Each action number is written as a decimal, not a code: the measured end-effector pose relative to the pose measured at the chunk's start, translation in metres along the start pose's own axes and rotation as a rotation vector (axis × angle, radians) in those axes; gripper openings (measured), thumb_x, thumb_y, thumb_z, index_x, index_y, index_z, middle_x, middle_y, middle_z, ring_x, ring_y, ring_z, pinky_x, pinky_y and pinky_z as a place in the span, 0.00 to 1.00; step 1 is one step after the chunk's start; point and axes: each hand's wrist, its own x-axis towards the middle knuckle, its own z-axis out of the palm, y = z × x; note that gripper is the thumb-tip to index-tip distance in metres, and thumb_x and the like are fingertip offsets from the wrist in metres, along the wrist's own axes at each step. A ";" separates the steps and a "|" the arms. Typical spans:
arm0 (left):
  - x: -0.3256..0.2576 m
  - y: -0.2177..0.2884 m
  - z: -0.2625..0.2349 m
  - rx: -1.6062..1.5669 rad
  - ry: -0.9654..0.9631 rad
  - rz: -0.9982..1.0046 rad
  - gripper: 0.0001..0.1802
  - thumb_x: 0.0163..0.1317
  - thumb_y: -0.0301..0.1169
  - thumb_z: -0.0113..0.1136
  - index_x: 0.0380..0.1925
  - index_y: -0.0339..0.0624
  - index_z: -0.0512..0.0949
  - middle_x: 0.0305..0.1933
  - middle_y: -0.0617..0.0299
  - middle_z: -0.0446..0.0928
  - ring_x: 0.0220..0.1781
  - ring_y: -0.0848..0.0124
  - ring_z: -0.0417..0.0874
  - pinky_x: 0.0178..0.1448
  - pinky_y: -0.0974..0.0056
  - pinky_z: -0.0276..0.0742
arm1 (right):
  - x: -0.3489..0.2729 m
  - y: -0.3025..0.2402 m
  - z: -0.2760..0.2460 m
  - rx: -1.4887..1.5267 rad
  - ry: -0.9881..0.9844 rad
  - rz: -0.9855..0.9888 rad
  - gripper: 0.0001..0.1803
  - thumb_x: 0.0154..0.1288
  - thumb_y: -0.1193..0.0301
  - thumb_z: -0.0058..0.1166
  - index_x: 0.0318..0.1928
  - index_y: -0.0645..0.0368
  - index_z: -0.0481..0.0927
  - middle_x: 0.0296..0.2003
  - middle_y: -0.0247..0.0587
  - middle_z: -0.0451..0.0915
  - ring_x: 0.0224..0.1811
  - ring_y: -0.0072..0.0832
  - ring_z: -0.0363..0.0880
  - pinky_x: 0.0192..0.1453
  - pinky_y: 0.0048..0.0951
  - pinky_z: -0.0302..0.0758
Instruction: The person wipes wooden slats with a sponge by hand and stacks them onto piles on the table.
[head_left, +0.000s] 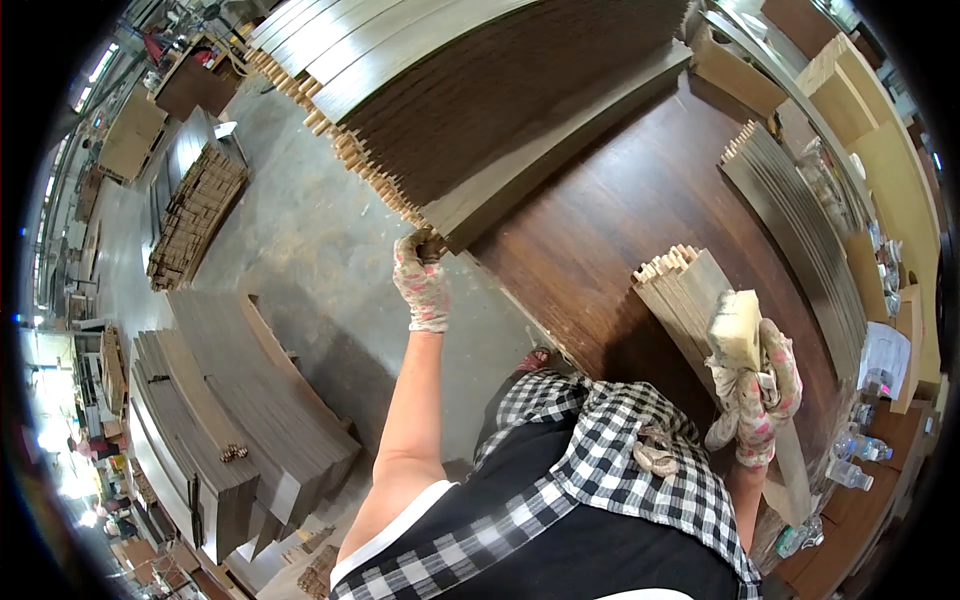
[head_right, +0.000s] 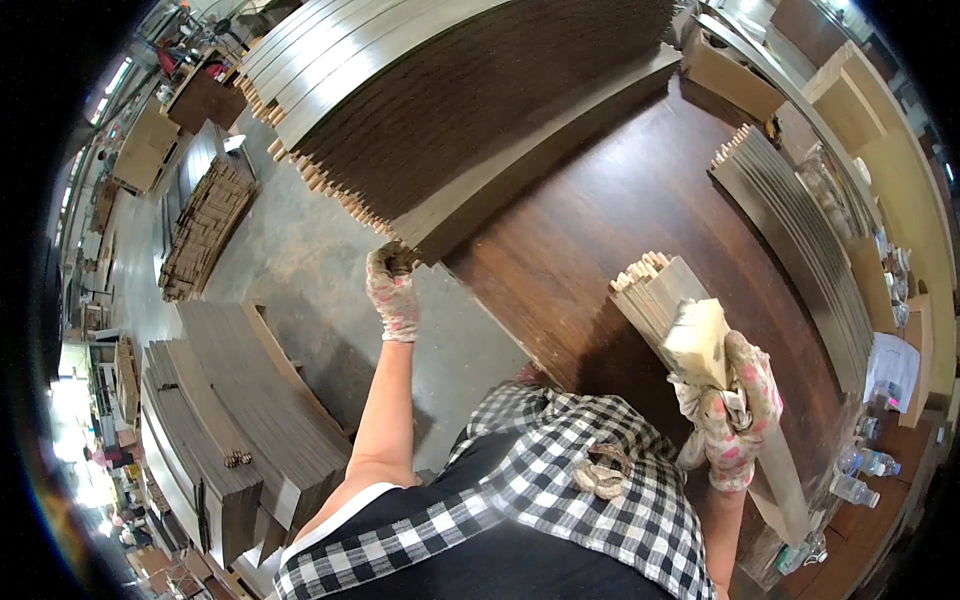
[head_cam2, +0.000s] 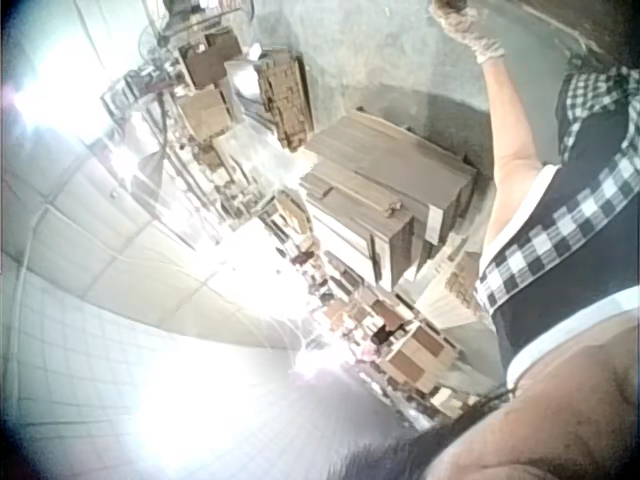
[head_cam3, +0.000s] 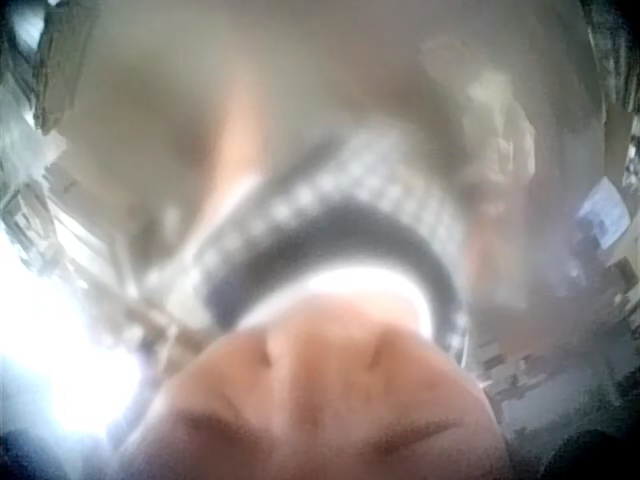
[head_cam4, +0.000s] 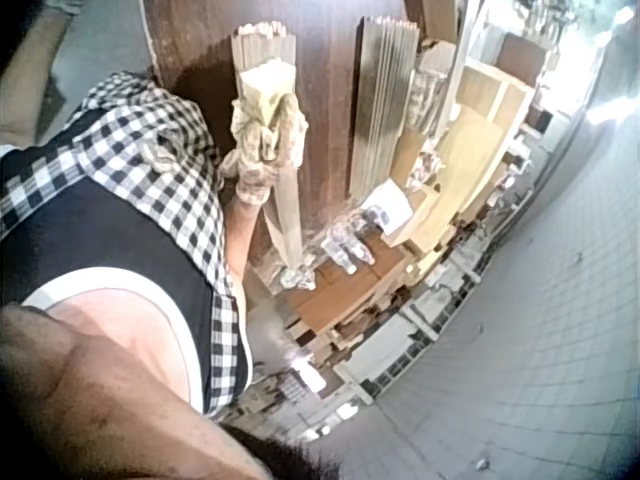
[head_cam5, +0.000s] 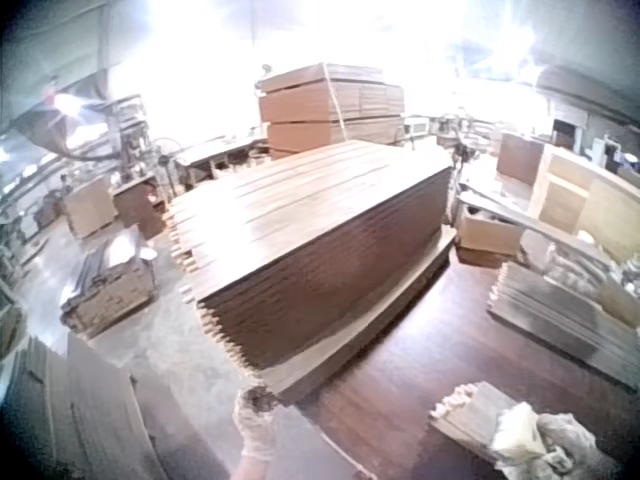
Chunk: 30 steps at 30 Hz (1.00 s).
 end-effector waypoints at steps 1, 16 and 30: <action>0.001 -0.012 -0.003 -0.042 0.010 -0.001 0.08 0.67 0.17 0.55 0.44 0.35 0.76 0.40 0.60 0.81 0.40 0.72 0.82 0.48 0.65 0.81 | 0.000 0.001 0.001 -0.013 0.006 0.004 0.25 0.71 0.61 0.55 0.64 0.60 0.72 0.61 0.54 0.77 0.65 0.44 0.74 0.76 0.46 0.58; -0.023 0.104 0.072 -0.297 -0.360 0.195 0.14 0.71 0.25 0.52 0.55 0.35 0.73 0.55 0.54 0.71 0.54 0.65 0.75 0.59 0.63 0.73 | 0.052 -0.035 0.064 -0.724 -0.124 0.184 0.21 0.60 0.63 0.61 0.54 0.54 0.81 0.51 0.43 0.81 0.48 0.42 0.81 0.50 0.40 0.79; -0.030 0.137 0.128 -0.586 -0.666 0.117 0.16 0.72 0.27 0.49 0.56 0.33 0.73 0.55 0.58 0.73 0.59 0.69 0.75 0.66 0.61 0.71 | 0.018 -0.038 0.074 -0.831 0.052 0.193 0.15 0.60 0.59 0.61 0.45 0.48 0.84 0.48 0.40 0.83 0.42 0.36 0.82 0.46 0.39 0.76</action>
